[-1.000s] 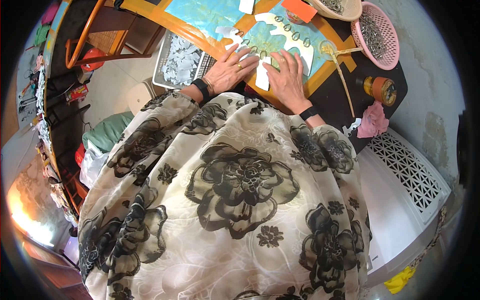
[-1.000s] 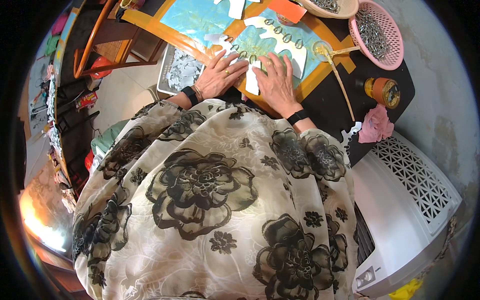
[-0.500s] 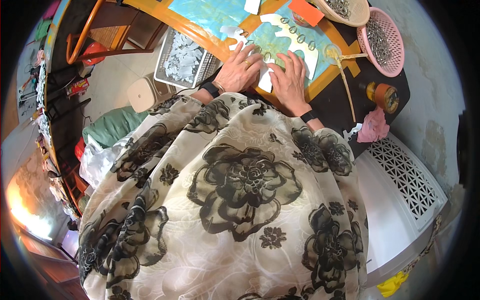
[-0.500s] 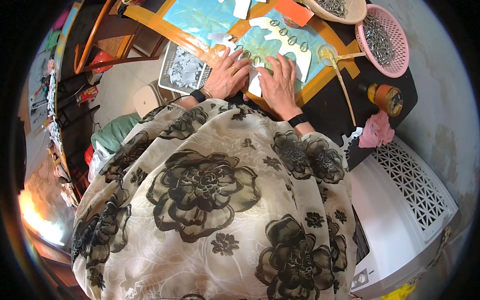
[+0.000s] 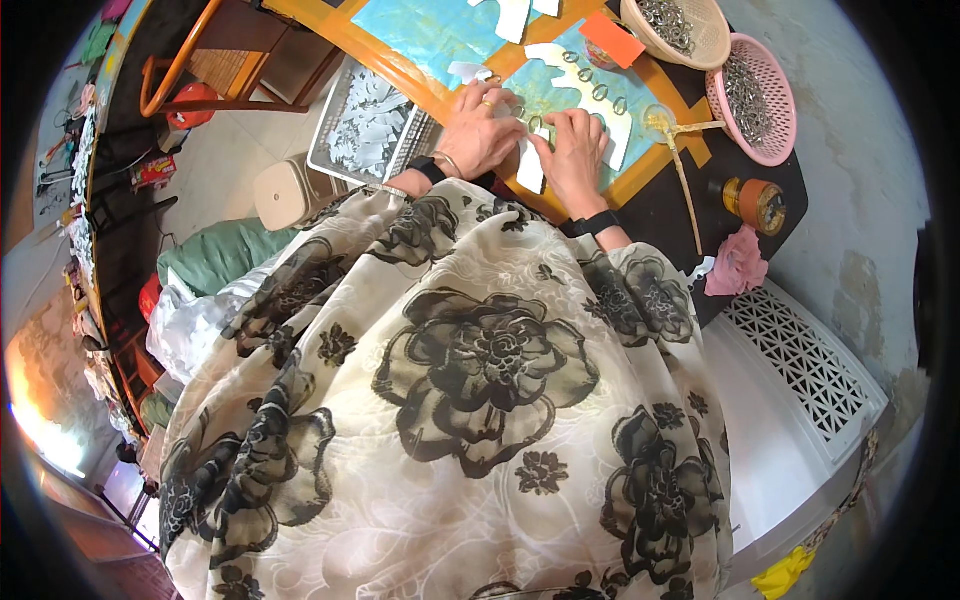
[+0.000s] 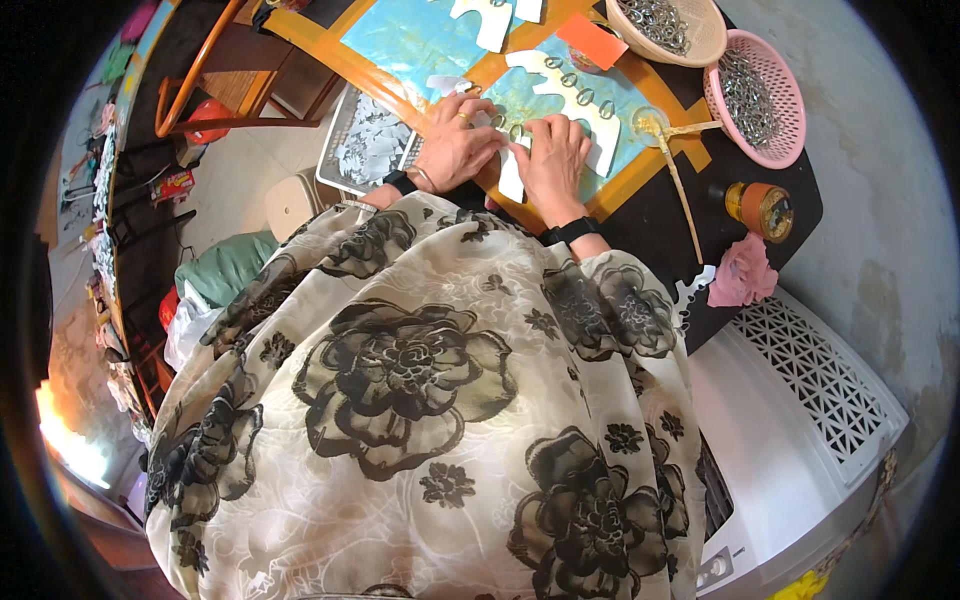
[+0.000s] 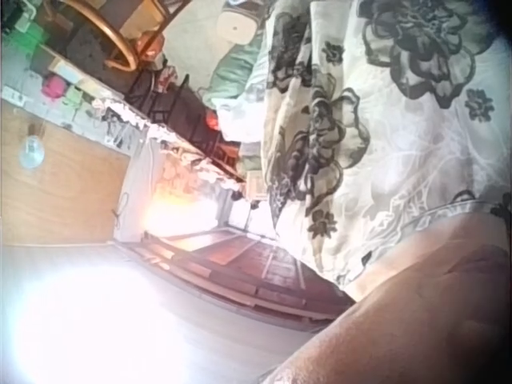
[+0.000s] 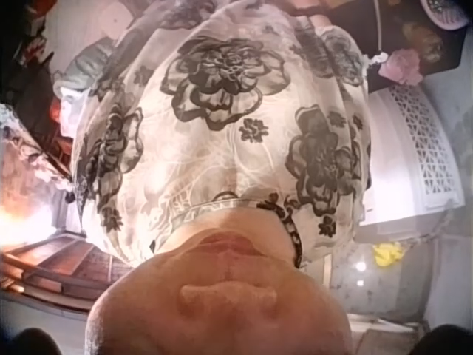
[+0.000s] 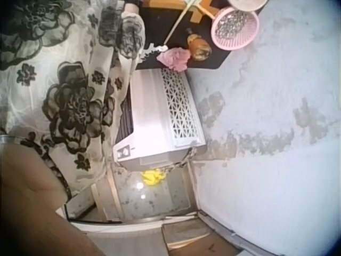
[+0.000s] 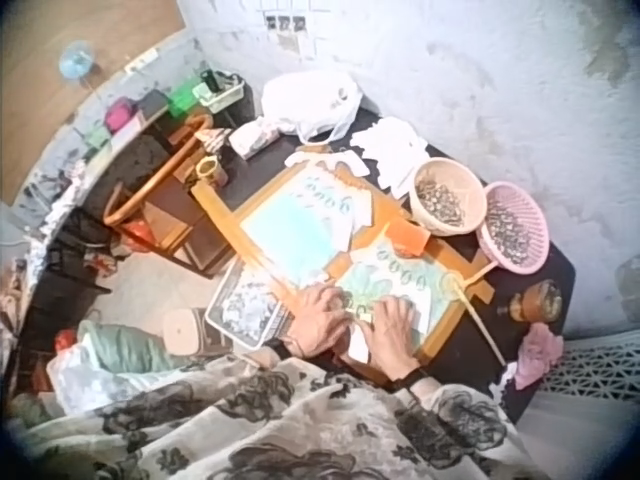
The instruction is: Manually fitting and aligning shoe upper components for assembly.
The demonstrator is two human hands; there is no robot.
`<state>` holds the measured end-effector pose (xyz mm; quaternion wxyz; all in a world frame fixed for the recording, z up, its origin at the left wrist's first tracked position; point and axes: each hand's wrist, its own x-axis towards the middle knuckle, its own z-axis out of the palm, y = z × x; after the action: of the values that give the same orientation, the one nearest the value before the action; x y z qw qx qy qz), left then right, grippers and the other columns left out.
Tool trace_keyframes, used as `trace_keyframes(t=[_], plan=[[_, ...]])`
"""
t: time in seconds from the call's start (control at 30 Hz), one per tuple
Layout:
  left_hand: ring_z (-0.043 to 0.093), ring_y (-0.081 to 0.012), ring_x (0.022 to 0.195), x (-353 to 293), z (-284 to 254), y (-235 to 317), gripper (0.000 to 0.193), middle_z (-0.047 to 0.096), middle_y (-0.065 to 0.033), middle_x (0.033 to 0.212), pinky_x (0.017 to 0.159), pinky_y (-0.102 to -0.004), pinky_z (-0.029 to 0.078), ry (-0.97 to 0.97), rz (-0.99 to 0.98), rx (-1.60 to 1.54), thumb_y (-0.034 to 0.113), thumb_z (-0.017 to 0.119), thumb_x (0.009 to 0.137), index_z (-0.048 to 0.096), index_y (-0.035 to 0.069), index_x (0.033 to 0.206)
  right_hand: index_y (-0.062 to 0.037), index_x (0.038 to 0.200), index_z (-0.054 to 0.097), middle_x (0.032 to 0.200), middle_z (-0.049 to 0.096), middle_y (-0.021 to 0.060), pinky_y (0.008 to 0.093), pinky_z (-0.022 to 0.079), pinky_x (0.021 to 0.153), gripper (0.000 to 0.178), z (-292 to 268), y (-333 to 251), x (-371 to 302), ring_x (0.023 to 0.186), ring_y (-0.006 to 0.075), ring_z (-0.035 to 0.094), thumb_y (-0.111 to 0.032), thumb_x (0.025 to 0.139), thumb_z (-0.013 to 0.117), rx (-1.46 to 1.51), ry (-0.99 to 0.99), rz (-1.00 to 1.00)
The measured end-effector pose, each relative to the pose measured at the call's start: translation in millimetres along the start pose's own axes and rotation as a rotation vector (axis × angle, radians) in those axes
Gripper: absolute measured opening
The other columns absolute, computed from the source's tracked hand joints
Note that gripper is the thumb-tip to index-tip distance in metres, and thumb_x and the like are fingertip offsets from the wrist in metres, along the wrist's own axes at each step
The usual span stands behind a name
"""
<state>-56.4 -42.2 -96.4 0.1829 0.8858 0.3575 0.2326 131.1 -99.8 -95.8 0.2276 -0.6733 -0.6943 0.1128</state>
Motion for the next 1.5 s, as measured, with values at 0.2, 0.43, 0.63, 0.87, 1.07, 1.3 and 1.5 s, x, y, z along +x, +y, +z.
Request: trace_keyframes(t=[0.2,0.43,0.63,0.87,1.07,1.3,1.5], plan=[[0.051,-0.0328,0.116,-6.5,3.5,-0.8,0.015,0.060,-0.0048,0.121,0.099,-0.0474,0.043,0.007,-0.035,0.004,0.020,0.075,0.083,0.077,0.017,0.098,-0.0123,0.101,0.063,0.102,0.060,0.0055,0.0438,0.036,0.090,0.031,9.8,-8.8,4.2,0.104,0.0283,0.053,-0.019,0.077,0.080,0.008,-0.007,0.120],[0.055,-0.0334,0.110,-10.0,2.6,-5.0,0.017,0.061,-0.0083,0.117,0.097,-0.0442,0.047,0.026,-0.020,-0.044,0.017,0.074,0.085,0.073,0.014,0.102,-0.0063,0.102,0.062,0.087,0.067,0.0088,0.0391,0.048,0.080,0.029,14.7,-5.9,11.0,0.084,0.0255,0.063,-0.011,0.079,0.078,0.336,-0.113,0.276],[0.064,-0.0123,0.081,-15.9,-31.5,-10.9,0.032,0.067,-0.0042,0.092,0.076,-0.0263,0.054,0.072,-0.787,-1.005,0.028,0.073,0.095,0.059,0.003,0.107,-0.0021,0.110,0.057,0.088,0.068,0.0049,0.0250,0.051,0.070,0.031,1.6,3.8,15.4,0.078,0.0103,0.063,-0.003,0.085,0.077,1.036,-0.089,0.547],[0.061,-0.0046,0.093,7.8,-60.0,16.4,0.034,0.067,0.0038,0.102,0.085,-0.0244,0.051,-0.321,-0.996,-1.639,0.035,0.075,0.094,0.067,0.011,0.115,-0.0018,0.115,0.052,0.098,0.067,0.0058,0.0229,0.049,0.080,0.032,-57.9,-36.2,28.3,0.090,0.0096,0.062,0.003,0.090,0.071,1.353,-0.084,0.516],[0.062,-0.0035,0.094,36.8,-70.0,43.3,0.024,0.072,0.0072,0.107,0.083,-0.0243,0.047,-0.046,-0.934,-1.514,0.025,0.078,0.092,0.072,0.017,0.113,-0.0013,0.113,0.053,0.101,0.066,0.0052,0.0236,0.049,0.081,0.029,-86.9,-48.7,33.3,0.092,0.0089,0.062,0.004,0.090,0.070,1.313,0.009,0.409],[0.064,-0.0103,0.102,47.1,-88.6,58.8,0.024,0.073,0.0000,0.106,0.096,-0.0278,0.044,0.061,-0.850,-1.356,0.012,0.078,0.088,0.071,0.007,0.111,-0.0017,0.114,0.061,0.104,0.065,0.0005,0.0220,0.047,0.083,0.022,-94.2,-51.7,19.3,0.093,0.0056,0.059,-0.011,0.096,0.071,1.330,-0.082,0.376],[0.059,-0.0102,0.114,49.8,-95.2,66.8,0.043,0.067,0.0005,0.120,0.100,-0.0324,0.045,-0.111,-0.837,-1.852,0.014,0.076,0.090,0.061,0.009,0.129,-0.0026,0.102,0.067,0.096,0.067,-0.0020,0.0218,0.046,0.084,0.011,-81.8,-41.9,17.1,0.091,0.0047,0.059,-0.011,0.096,0.071,1.604,-0.116,0.441]])
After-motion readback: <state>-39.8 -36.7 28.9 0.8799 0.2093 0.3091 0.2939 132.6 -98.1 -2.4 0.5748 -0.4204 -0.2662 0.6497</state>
